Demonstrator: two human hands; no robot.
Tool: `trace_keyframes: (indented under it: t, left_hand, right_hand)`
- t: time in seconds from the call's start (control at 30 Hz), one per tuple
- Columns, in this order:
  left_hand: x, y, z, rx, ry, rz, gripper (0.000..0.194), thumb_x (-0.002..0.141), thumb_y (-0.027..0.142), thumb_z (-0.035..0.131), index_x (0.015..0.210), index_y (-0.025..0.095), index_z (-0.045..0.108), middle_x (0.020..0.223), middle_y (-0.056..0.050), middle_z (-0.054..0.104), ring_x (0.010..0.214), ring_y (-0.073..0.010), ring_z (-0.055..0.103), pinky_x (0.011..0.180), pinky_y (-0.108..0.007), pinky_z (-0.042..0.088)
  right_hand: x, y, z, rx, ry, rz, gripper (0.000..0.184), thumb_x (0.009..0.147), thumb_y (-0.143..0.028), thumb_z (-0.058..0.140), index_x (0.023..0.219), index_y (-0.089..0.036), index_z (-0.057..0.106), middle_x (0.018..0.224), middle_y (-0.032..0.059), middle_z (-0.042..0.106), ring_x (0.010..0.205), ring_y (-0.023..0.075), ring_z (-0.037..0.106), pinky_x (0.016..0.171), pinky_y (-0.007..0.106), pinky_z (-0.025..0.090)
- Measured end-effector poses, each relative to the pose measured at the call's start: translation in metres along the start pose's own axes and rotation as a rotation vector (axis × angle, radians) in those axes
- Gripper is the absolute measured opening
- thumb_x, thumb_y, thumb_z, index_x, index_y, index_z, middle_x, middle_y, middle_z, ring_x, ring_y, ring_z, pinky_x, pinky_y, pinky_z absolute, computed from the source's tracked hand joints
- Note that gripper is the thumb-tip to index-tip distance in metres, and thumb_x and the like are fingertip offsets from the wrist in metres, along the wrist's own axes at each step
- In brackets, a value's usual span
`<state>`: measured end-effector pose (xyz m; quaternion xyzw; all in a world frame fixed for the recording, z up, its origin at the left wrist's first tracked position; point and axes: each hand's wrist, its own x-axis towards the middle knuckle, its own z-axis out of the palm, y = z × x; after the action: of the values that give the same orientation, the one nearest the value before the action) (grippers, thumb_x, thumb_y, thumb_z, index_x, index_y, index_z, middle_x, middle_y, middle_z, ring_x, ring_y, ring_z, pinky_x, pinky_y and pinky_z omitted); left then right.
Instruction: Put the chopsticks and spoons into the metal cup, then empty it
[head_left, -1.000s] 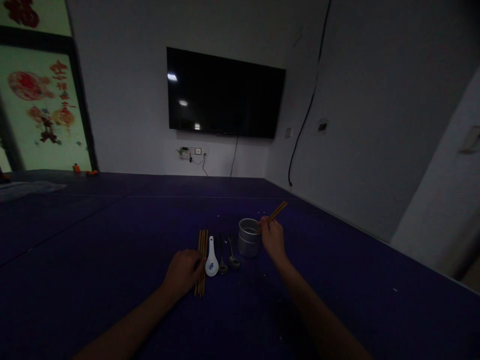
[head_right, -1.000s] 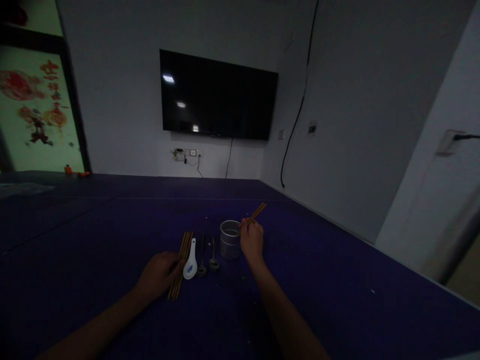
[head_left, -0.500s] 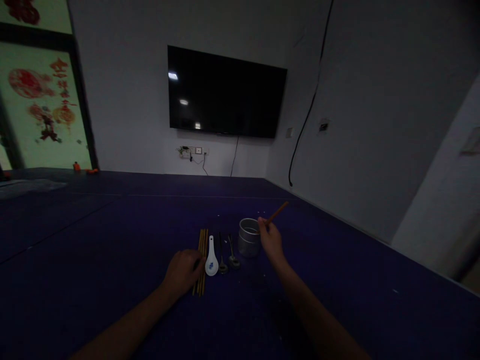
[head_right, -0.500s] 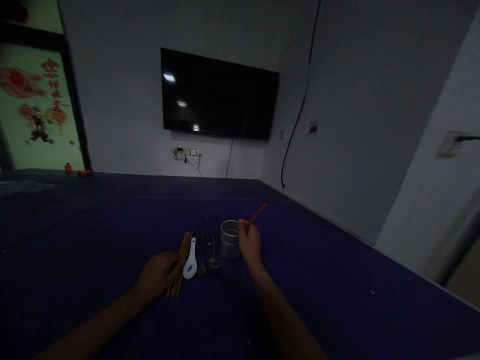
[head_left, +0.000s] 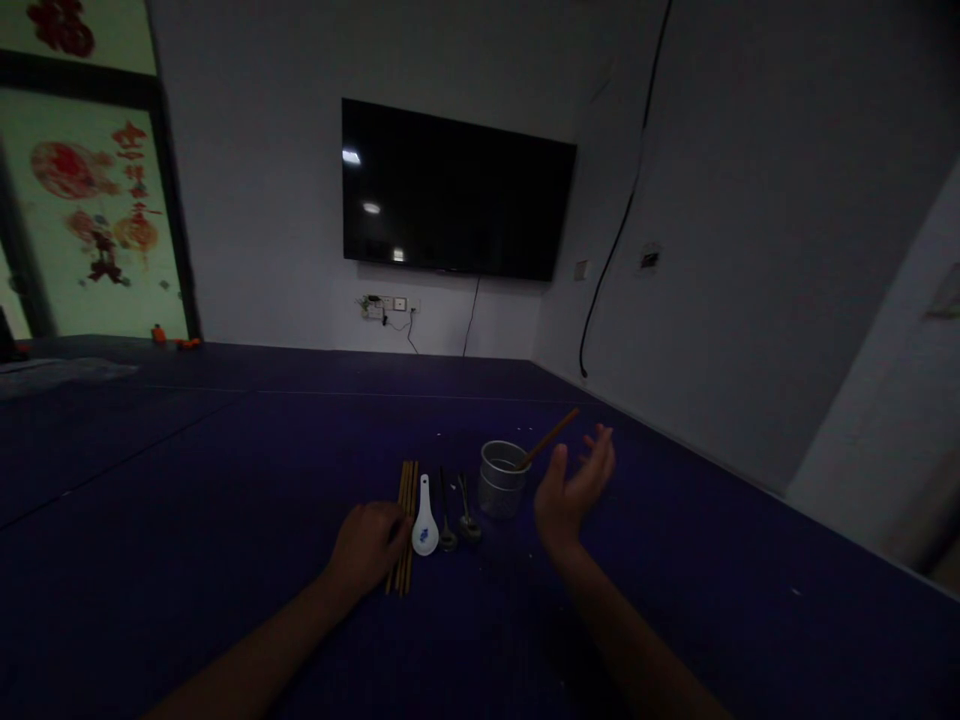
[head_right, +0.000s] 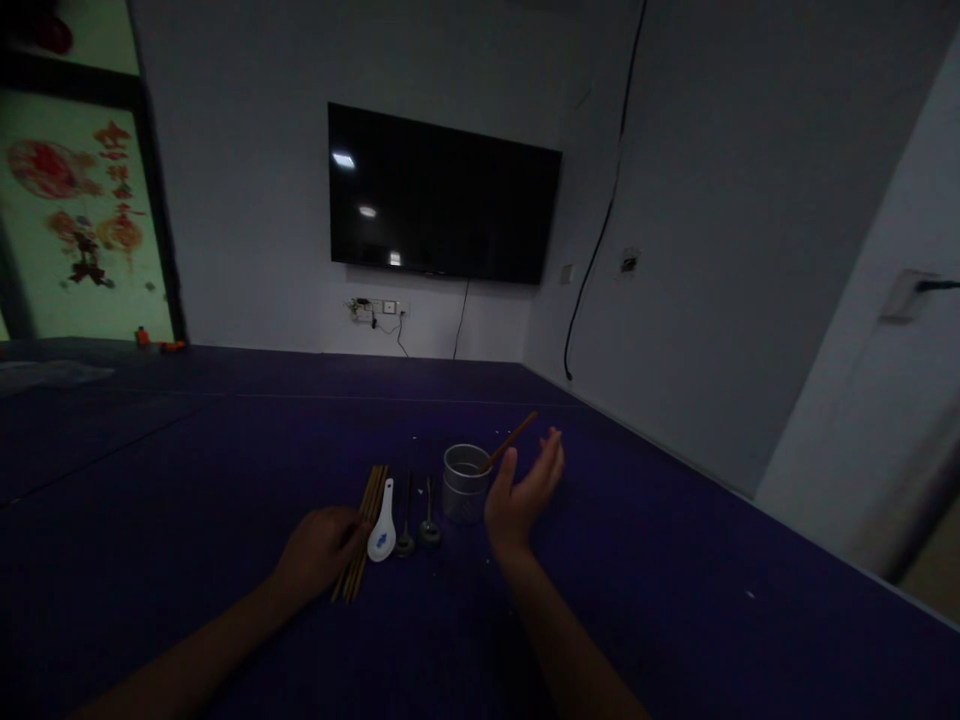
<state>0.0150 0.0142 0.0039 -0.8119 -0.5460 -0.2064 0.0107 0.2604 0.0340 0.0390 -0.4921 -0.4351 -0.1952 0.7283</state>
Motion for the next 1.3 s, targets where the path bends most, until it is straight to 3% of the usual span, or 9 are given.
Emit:
trace_keyframes:
  t: [0.1,0.2,0.3,0.37,0.47,0.63,1.3]
  left_hand:
    - [0.000,0.000,0.000,0.029,-0.001,-0.024,0.034,0.087,0.035,0.037,0.070,0.018,0.061,0.076,-0.005,0.068,0.070,-0.0176,0.061,0.060,-0.027,0.035]
    - [0.000,0.000,-0.001,0.055,-0.007,-0.048,0.033,0.087,0.034,0.037,0.069,0.019,0.059,0.073,-0.005,0.067,0.067,-0.0175,0.061,0.058,-0.027,0.033]
    - [0.000,-0.001,-0.001,0.092,-0.015,-0.083,0.031,0.087,0.032,0.037,0.068,0.019,0.058,0.071,-0.005,0.067,0.067,-0.0179,0.061,0.058,-0.027,0.032]
    - [0.000,-0.002,0.000,0.118,-0.019,-0.097,0.030,0.086,0.031,0.038,0.068,0.019,0.058,0.071,-0.005,0.067,0.068,-0.0183,0.062,0.058,-0.027,0.032]
    - [0.000,-0.003,0.001,0.134,-0.031,-0.093,0.030,0.086,0.032,0.038,0.068,0.019,0.058,0.071,-0.004,0.068,0.069,-0.0184,0.062,0.059,-0.027,0.033]
    - [-0.001,-0.003,0.001,0.150,-0.057,-0.089,0.032,0.087,0.031,0.036,0.070,0.018,0.060,0.071,-0.005,0.068,0.069,-0.0183,0.062,0.059,-0.027,0.034]
    - [-0.001,-0.002,-0.001,0.119,-0.065,-0.108,0.033,0.085,0.035,0.036,0.070,0.018,0.060,0.071,-0.005,0.067,0.066,-0.0191,0.061,0.059,-0.028,0.033]
  right_hand:
    - [-0.009,-0.021,-0.011,0.030,-0.100,-0.409,0.045,0.086,-0.027,0.042,0.131,-0.021,0.039,0.124,0.0139,0.050,0.114,0.0259,0.046,0.089,0.045,0.039]
    - [-0.034,-0.038,-0.013,0.188,-0.415,-0.788,0.034,0.084,-0.013,0.038,0.112,-0.023,0.055,0.102,0.0077,0.063,0.098,0.0203,0.057,0.081,0.037,0.044]
    - [-0.066,-0.050,-0.009,0.262,-0.644,-0.919,0.029,0.083,-0.010,0.034,0.080,-0.020,0.062,0.075,0.0060,0.065,0.072,0.0170,0.058,0.063,0.031,0.044]
    - [-0.084,-0.053,-0.005,0.235,-0.804,-0.986,0.029,0.081,-0.010,0.034,0.066,-0.020,0.057,0.057,0.0032,0.057,0.055,0.0149,0.051,0.049,0.028,0.037]
    - [-0.097,-0.052,-0.001,0.148,-0.965,-1.014,0.022,0.075,-0.010,0.039,0.062,-0.019,0.054,0.056,0.0036,0.055,0.054,0.0151,0.049,0.047,0.027,0.034]
    - [-0.097,-0.044,0.000,0.056,-1.108,-0.940,0.016,0.066,-0.008,0.044,0.065,-0.019,0.056,0.061,0.0034,0.059,0.059,0.0155,0.052,0.053,0.026,0.038]
    - [-0.094,-0.043,0.001,-0.048,-1.321,-0.820,0.025,0.065,-0.006,0.046,0.079,-0.017,0.063,0.078,0.0030,0.068,0.073,0.0174,0.059,0.065,0.027,0.042]
